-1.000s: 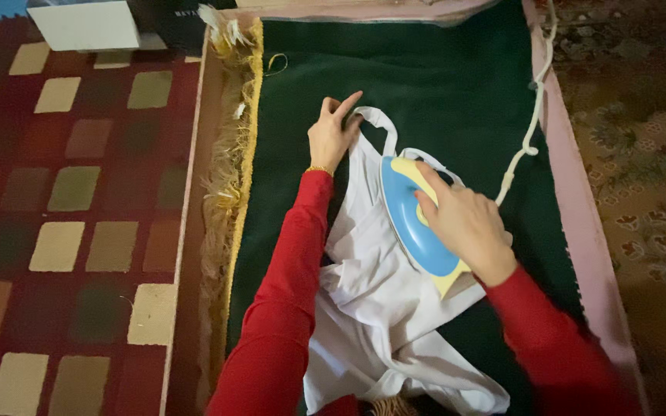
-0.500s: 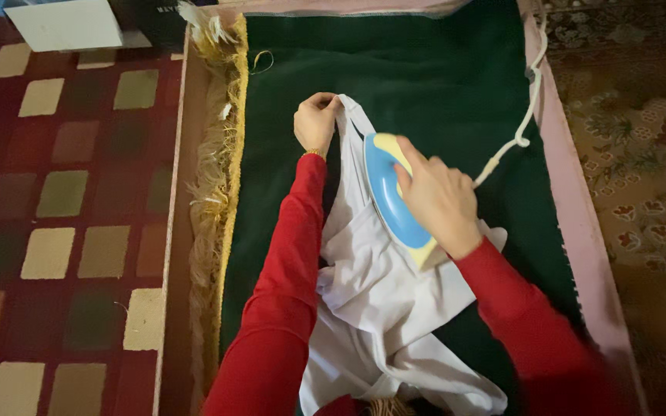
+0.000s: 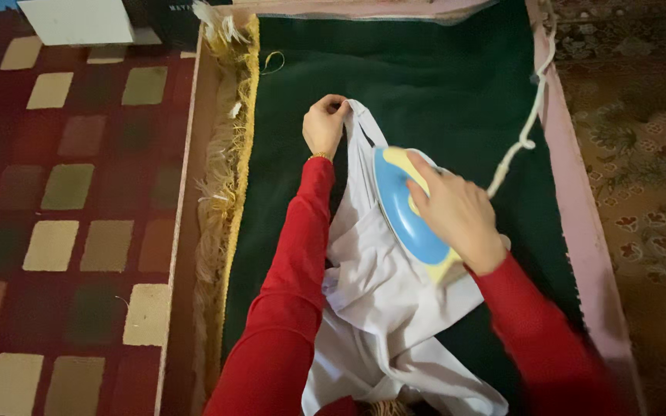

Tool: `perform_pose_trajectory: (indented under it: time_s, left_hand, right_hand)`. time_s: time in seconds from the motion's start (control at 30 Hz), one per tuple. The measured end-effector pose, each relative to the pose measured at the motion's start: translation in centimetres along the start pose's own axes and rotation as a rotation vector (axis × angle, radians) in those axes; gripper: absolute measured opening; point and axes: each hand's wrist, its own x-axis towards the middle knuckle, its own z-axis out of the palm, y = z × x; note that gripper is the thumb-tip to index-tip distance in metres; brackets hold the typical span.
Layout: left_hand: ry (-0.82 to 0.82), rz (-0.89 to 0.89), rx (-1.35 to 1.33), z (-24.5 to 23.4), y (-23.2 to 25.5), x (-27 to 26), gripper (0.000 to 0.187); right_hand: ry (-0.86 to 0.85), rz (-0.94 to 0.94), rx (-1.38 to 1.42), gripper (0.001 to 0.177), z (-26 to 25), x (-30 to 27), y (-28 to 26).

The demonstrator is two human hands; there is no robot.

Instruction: The person irons a white tank top with a handheld iron, then folds the garment and irons it again.

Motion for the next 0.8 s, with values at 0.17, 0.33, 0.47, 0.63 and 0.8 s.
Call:
perform_pose_trajectory:
  time_s: [0.17,0.33,0.47,0.63,0.8]
  left_hand:
    - [-0.069,0.228,-0.04,-1.4,1.2,-1.0,0.03]
    - [-0.12,0.309,-0.134,-1.7,1.7,-1.4,0.029]
    - [-0.099,0.133,-0.071,-0.2,1.5,-0.3,0.019]
    - [-0.104,0.126,0.082,1.4,0.9,1.3,0.018]
    - [-0.154,0.168,0.018,1.0,0.2,1.2,0.019]
  right_hand:
    - [0.087,-0.038,-0.042,0.053,-0.7,-4.9,0.7]
    - [0.032,0.039,-0.018,0.052,-0.5,-4.5,0.6]
    - [0.021,0.046,-0.004,0.052,-0.5,-3.0,0.2]
    - [0.125,0.015,-0.039,0.05,0.6,-0.1,-0.3]
    - [0.181,0.005,0.007,0.048,2.0,4.9,-0.5]
